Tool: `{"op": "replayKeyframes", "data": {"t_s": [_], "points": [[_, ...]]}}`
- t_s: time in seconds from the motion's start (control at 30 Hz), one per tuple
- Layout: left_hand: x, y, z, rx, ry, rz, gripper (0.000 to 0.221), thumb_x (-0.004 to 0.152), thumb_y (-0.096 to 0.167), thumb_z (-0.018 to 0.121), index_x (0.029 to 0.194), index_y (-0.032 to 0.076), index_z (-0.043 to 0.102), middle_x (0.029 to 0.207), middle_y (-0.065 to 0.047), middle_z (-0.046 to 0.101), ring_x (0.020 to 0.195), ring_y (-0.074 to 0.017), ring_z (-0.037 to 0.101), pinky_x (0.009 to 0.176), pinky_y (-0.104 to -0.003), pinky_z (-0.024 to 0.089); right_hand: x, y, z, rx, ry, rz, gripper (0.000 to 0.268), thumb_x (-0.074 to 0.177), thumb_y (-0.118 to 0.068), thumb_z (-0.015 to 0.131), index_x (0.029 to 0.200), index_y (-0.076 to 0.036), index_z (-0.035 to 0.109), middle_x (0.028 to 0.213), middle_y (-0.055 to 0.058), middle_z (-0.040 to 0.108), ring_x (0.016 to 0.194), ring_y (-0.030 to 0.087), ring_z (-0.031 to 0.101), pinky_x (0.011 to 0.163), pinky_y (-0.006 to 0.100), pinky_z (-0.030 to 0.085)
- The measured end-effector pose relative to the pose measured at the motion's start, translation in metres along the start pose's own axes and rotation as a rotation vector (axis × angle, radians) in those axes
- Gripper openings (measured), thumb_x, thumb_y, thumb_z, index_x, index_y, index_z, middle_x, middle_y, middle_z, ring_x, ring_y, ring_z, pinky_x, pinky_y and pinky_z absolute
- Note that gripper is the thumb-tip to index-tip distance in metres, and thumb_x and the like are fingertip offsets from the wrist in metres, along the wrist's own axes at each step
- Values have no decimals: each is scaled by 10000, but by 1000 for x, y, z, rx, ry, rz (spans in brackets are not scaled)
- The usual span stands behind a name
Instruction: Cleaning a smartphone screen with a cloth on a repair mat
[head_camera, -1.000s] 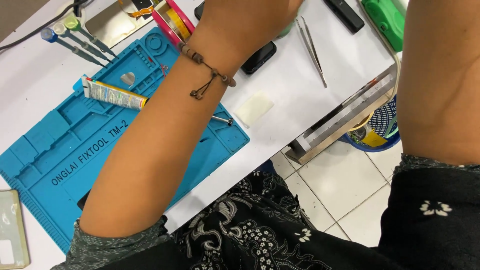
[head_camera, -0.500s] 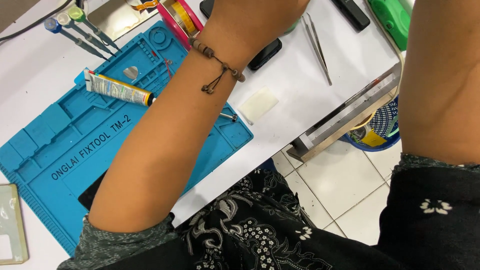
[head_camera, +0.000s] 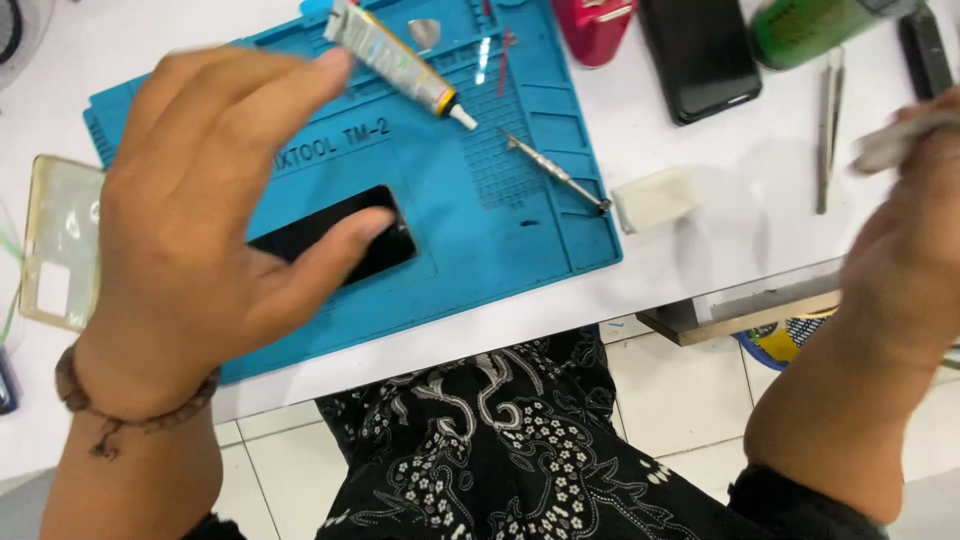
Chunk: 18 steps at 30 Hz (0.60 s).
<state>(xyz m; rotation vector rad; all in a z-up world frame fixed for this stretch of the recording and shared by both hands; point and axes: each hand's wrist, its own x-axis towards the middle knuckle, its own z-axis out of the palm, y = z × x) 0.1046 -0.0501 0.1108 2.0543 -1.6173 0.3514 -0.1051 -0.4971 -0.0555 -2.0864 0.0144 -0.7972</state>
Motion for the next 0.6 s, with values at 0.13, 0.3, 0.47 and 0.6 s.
{"op": "replayKeyframes", "data": {"t_s": [0.13, 0.3, 0.47, 0.6], "points": [[-107, -5, -5, 121, -284, -574, 854, 923, 435, 743, 1544, -67, 439, 1467, -295, 499, 1346, -475, 452, 1114, -626, 397, 9, -104, 107, 240, 111, 371, 144, 1120, 180, 563, 1237, 110, 605, 1104, 287, 670, 941, 316, 694, 874, 368, 639], [-185, -3, 21, 47, -268, -731, 904, 851, 505, 734, 1535, -3, 433, 1569, -198, 462, 1477, -410, 390, 1188, -581, 294, 16, -146, 170, 350, -170, 509, 144, 1025, 76, 610, 1167, 69, 633, 1035, 211, 708, 868, 244, 727, 846, 291, 624], [-198, -10, 25, -14, -80, -617, 694, 897, 368, 801, 1440, 13, 552, 1368, -164, 611, 1305, -388, 561, 1133, -576, 388, 28, -163, 211, 390, -344, 421, 97, 1013, 93, 582, 1071, 56, 650, 985, 190, 713, 870, 246, 730, 814, 303, 637], [-195, -7, 29, -191, 54, -586, 772, 914, 255, 825, 1521, 30, 405, 1433, -187, 547, 1363, -391, 518, 1128, -529, 504, 31, -165, 225, 362, -408, 431, 113, 1005, 80, 584, 1056, 21, 666, 966, 146, 721, 874, 203, 723, 796, 274, 637]]}}
